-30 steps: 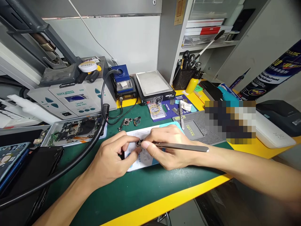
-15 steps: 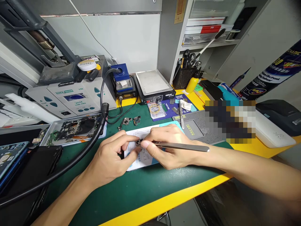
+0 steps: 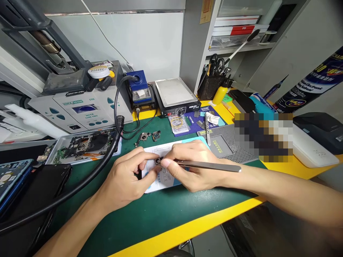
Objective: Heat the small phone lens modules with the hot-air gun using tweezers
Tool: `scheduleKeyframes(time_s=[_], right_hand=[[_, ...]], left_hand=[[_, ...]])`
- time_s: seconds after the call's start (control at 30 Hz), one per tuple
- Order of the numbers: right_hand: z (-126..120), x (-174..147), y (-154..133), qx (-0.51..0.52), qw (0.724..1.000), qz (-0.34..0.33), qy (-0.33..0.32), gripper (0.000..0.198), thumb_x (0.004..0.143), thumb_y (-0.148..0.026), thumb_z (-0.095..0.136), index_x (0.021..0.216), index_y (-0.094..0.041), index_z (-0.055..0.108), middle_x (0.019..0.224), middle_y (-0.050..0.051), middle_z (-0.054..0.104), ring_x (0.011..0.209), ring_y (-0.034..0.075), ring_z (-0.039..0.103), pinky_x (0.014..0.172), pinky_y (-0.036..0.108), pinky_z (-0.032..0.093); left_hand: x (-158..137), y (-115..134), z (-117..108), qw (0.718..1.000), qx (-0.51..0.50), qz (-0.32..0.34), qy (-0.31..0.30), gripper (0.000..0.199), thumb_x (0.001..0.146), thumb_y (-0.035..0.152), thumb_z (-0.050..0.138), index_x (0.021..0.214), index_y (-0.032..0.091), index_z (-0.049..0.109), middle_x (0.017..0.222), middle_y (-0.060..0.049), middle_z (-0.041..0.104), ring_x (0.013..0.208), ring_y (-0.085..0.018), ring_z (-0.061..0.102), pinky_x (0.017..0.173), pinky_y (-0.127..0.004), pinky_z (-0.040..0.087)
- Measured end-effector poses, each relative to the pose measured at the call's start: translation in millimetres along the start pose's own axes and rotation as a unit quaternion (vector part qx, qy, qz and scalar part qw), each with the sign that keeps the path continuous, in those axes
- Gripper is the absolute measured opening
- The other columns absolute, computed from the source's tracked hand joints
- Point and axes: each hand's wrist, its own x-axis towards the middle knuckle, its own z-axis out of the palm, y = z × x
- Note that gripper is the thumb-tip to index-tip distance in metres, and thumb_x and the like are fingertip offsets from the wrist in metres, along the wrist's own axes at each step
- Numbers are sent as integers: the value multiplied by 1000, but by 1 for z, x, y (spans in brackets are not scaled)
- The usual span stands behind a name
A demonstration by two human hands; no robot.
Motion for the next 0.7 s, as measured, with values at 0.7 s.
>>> scheduleKeyframes(time_s=[0.7], right_hand=[[2,-3,1,-28,1000,15,-3,23,98,-19,56,77,-17,64,63,-1,63,56,10,52,55,23,39]], left_hand=[[1,2,0,1000,-11,-4,9,19,89,19,64,107,18,72,72,2,46,62,-8,43,57,-24,37]])
